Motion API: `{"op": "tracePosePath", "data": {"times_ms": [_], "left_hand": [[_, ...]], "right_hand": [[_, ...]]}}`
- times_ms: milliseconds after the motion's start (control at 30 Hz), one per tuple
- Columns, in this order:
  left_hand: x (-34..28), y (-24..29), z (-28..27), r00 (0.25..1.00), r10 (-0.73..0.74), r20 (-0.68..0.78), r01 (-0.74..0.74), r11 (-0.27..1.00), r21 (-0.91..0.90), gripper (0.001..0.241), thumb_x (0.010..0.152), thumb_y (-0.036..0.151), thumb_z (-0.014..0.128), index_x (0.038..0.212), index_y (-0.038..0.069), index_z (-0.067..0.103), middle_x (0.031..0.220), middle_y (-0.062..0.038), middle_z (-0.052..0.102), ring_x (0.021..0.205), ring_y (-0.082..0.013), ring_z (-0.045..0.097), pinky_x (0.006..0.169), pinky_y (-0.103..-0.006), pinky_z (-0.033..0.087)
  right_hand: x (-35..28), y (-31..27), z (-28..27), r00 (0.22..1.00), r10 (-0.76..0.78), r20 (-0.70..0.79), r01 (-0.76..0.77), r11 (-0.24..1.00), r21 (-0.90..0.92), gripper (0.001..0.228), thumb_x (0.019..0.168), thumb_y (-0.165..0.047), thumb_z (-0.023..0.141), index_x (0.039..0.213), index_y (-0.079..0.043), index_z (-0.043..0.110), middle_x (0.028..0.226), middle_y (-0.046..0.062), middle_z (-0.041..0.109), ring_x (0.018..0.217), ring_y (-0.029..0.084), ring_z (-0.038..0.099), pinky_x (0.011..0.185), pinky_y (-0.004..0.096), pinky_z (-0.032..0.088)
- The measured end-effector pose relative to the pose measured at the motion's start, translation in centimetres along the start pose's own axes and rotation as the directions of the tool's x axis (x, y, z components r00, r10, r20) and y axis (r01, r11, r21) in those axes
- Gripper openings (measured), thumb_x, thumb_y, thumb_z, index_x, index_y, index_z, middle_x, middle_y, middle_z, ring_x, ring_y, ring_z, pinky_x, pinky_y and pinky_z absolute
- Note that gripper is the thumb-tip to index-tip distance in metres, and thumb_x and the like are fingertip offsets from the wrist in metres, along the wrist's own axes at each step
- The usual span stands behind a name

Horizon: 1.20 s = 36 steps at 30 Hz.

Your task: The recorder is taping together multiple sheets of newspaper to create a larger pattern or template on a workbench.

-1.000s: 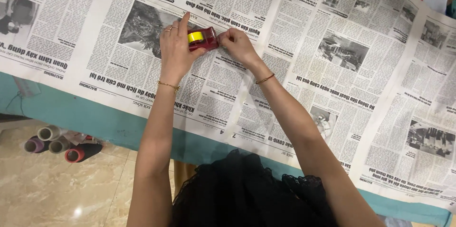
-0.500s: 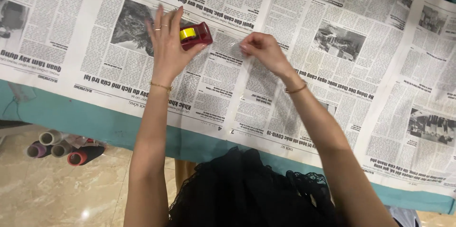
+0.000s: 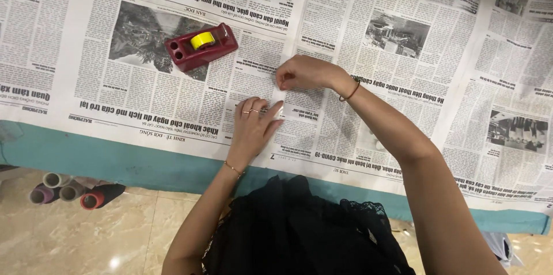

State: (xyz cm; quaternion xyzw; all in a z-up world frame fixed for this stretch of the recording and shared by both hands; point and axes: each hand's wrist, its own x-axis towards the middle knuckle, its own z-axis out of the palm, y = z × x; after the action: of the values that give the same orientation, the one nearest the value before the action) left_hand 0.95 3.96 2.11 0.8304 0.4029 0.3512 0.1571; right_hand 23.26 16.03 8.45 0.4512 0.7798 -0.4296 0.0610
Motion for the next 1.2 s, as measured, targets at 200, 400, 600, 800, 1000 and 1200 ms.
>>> {"op": "tracePosePath", "data": {"times_ms": [200,400,600,800,1000,1200], "left_hand": [[0.2,0.5,0.4,0.998,-0.050,0.040,0.048,0.998,0.031,0.051,0.092,0.035,0.074,0.138,0.014,0.064,0.117,-0.009,0.053,0.120,-0.0299,0.049,0.108,-0.0506,0.037],[1.5,-0.1,0.9,0.942,-0.335,0.018,0.322,0.889,-0.326,0.042,0.097,0.025,0.071,0.135,0.010,0.062,0.127,-0.007,0.057,0.121,-0.0249,0.052,0.106,-0.0428,0.043],[2.0,-1.6,3.1,0.906,-0.405,0.123,0.352,0.557,-0.753,0.028,0.096,0.013,0.071,0.121,0.003,0.066,0.126,-0.007,0.058,0.110,-0.0151,0.062,0.088,-0.0283,0.056],[1.3,-1.8,4.1,0.860,-0.482,0.168,0.422,0.487,-0.764,0.012,0.096,0.013,0.075,0.100,0.001,0.075,0.112,-0.004,0.060,0.096,-0.0106,0.063,0.080,-0.0241,0.056],[0.5,-1.7,5.2,0.813,-0.564,0.146,0.420,0.393,-0.818,0.014,0.095,0.013,0.074,0.101,0.001,0.074,0.110,-0.002,0.059,0.090,-0.0072,0.060,0.075,-0.0224,0.051],[0.9,0.1,3.8,0.790,-0.575,0.212,0.418,0.253,-0.872,0.017,0.100,0.011,0.070,0.113,0.000,0.073,0.110,-0.002,0.062,0.092,-0.0069,0.059,0.084,-0.0225,0.051]], "right_hand": [[0.0,-0.1,-0.1,1.000,0.028,-0.008,-0.028,0.998,-0.051,0.013,0.092,-0.025,0.072,0.091,-0.013,0.074,0.075,-0.001,0.072,0.068,0.013,0.062,0.066,0.034,0.048],[-1.5,-0.6,-0.7,0.993,-0.116,0.037,0.105,0.967,0.234,0.015,0.094,-0.026,0.071,0.098,-0.011,0.073,0.080,-0.004,0.071,0.071,0.007,0.061,0.066,0.027,0.050],[-2.5,-0.9,-1.2,0.988,-0.150,0.037,0.128,0.926,0.355,0.018,0.097,-0.026,0.070,0.103,-0.010,0.074,0.084,-0.003,0.070,0.076,0.005,0.061,0.069,0.026,0.051],[-3.4,-2.1,-0.4,0.996,-0.028,-0.084,0.044,0.980,0.195,0.025,0.096,-0.029,0.066,0.117,-0.018,0.073,0.099,-0.003,0.078,0.086,0.009,0.073,0.076,0.027,0.057],[-3.8,-0.4,2.0,0.905,0.043,-0.423,0.118,0.931,0.345,0.039,0.101,-0.029,0.059,0.140,-0.023,0.060,0.120,0.001,0.074,0.097,0.013,0.072,0.083,0.029,0.061],[-3.7,1.4,5.1,0.888,0.032,-0.458,0.233,0.828,0.510,0.025,0.095,-0.023,0.074,0.119,-0.016,0.071,0.116,0.002,0.072,0.096,0.012,0.067,0.085,0.027,0.056]]}}
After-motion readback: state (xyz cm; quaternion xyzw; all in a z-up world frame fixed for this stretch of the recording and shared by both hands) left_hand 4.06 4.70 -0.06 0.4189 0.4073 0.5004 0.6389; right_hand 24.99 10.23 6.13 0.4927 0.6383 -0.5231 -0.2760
